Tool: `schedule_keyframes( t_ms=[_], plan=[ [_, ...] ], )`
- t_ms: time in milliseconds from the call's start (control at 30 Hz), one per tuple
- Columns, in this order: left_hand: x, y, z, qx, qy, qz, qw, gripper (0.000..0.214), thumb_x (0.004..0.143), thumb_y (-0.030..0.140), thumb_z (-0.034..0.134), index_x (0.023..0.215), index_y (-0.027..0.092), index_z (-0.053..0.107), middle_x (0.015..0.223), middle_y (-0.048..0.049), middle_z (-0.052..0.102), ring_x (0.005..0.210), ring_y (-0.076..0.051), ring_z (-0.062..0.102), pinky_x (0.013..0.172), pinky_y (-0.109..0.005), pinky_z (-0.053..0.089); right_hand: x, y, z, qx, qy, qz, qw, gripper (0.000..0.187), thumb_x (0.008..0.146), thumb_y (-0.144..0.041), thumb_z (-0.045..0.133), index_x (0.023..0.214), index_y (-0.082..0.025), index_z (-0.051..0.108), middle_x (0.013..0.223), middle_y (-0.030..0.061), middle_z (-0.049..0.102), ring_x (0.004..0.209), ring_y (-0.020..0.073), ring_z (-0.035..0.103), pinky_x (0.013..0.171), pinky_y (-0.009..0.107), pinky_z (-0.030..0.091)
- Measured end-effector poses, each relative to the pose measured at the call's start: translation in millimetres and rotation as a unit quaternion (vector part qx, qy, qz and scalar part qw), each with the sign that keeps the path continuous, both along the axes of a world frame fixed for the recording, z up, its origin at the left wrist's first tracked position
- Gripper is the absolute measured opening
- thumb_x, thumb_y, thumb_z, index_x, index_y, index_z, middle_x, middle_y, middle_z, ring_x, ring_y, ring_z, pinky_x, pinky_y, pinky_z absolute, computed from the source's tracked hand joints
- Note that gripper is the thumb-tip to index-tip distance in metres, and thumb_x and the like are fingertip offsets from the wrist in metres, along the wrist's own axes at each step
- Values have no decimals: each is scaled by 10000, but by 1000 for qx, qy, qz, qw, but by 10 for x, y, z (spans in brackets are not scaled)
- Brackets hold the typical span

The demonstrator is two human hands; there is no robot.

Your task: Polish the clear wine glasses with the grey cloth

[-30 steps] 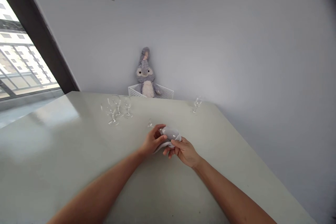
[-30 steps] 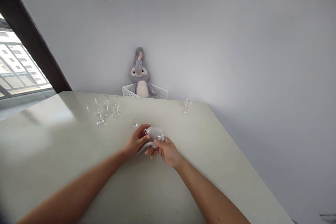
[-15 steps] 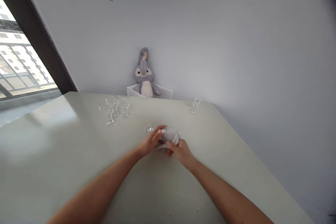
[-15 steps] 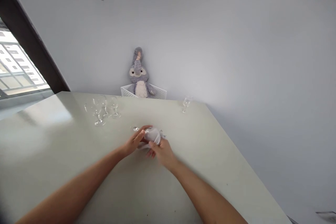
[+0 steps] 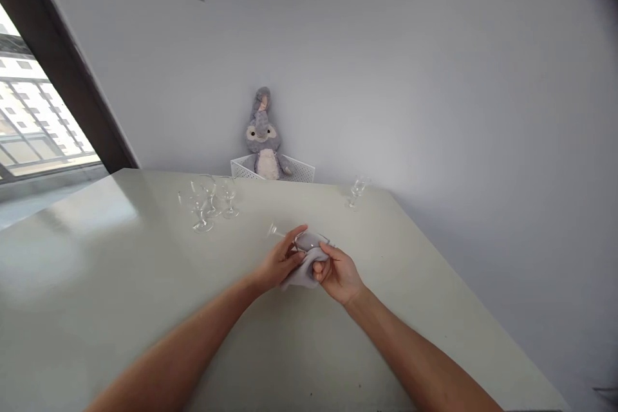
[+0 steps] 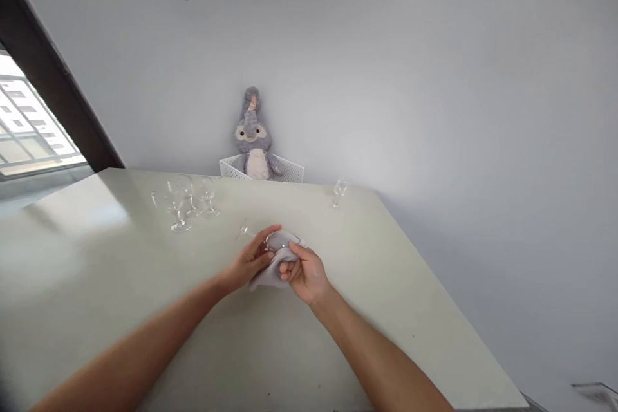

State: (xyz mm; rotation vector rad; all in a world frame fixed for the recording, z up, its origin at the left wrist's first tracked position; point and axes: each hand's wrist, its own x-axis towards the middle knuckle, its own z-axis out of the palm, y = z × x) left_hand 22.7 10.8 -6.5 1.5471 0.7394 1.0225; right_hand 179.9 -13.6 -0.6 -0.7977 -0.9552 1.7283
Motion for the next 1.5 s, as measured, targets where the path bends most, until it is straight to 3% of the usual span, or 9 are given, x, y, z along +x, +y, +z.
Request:
schedule_keyframes(
  t_ms=[167,233,400,567,833,1100,1200,1333,1500],
  plan=[
    [-14,23,40,-16,-26,17,999,485,788,399,529,1215,182,451,835,-39,574,751,-143,536,700,-266,454,-43,-54,-26,131,-153,14,979,256,826,-391,476,874,-172,599,578,16,614,490,139,565,482,259,460],
    [-27,58,31,-46,-43,22,998,445,786,437,512,1146,176,504,792,-27,572,724,-141,542,672,-270,471,-41,-76,-70,277,-351,7,894,212,833,-320,460,861,-173,610,665,47,642,610,172,598,568,293,474],
    [-7,89,9,-79,-45,66,994,406,760,507,507,928,147,592,679,-12,561,583,-114,527,545,-244,468,112,32,-37,491,-657,13,572,271,785,-98,424,985,-149,599,906,99,656,745,205,606,636,299,452],
    [-2,99,9,-161,-87,90,979,441,754,500,527,1020,149,525,756,-45,609,613,-128,589,674,-336,506,247,142,42,502,-724,-43,471,427,796,-76,385,1198,-165,498,1104,109,607,740,189,615,655,303,460],
    [-143,278,-58,-120,-80,219,965,469,727,496,557,1071,189,470,877,-59,614,679,-145,617,676,-324,501,268,36,156,483,-635,-155,583,497,878,-252,330,1367,-199,252,1372,72,376,1134,181,481,719,251,488],
    [9,26,-29,42,71,110,991,365,856,445,356,962,180,585,866,-44,623,789,-170,549,707,-280,433,124,-46,151,547,-659,4,516,640,830,-407,476,1383,-225,209,1447,144,174,1120,248,483,729,324,483],
    [56,-26,2,47,20,111,992,373,873,432,324,995,179,569,877,-41,612,793,-161,534,721,-267,423,129,-11,76,520,-599,-16,609,675,806,-435,508,1377,-239,205,1434,124,228,1201,241,399,777,336,479],
    [84,-49,7,41,-43,138,989,353,849,442,393,1039,189,549,924,-47,605,753,-148,540,711,-266,435,84,10,20,401,-410,-80,815,628,773,-386,565,1325,-251,297,1305,86,430,1166,229,424,899,388,420],
    [62,-98,1,92,-29,135,986,312,823,388,469,1065,224,577,1094,-74,582,918,-196,544,823,-332,418,-48,-26,11,171,-110,-38,978,501,741,-391,611,1190,-241,446,1080,68,580,844,197,583,568,286,509]
  ],
)
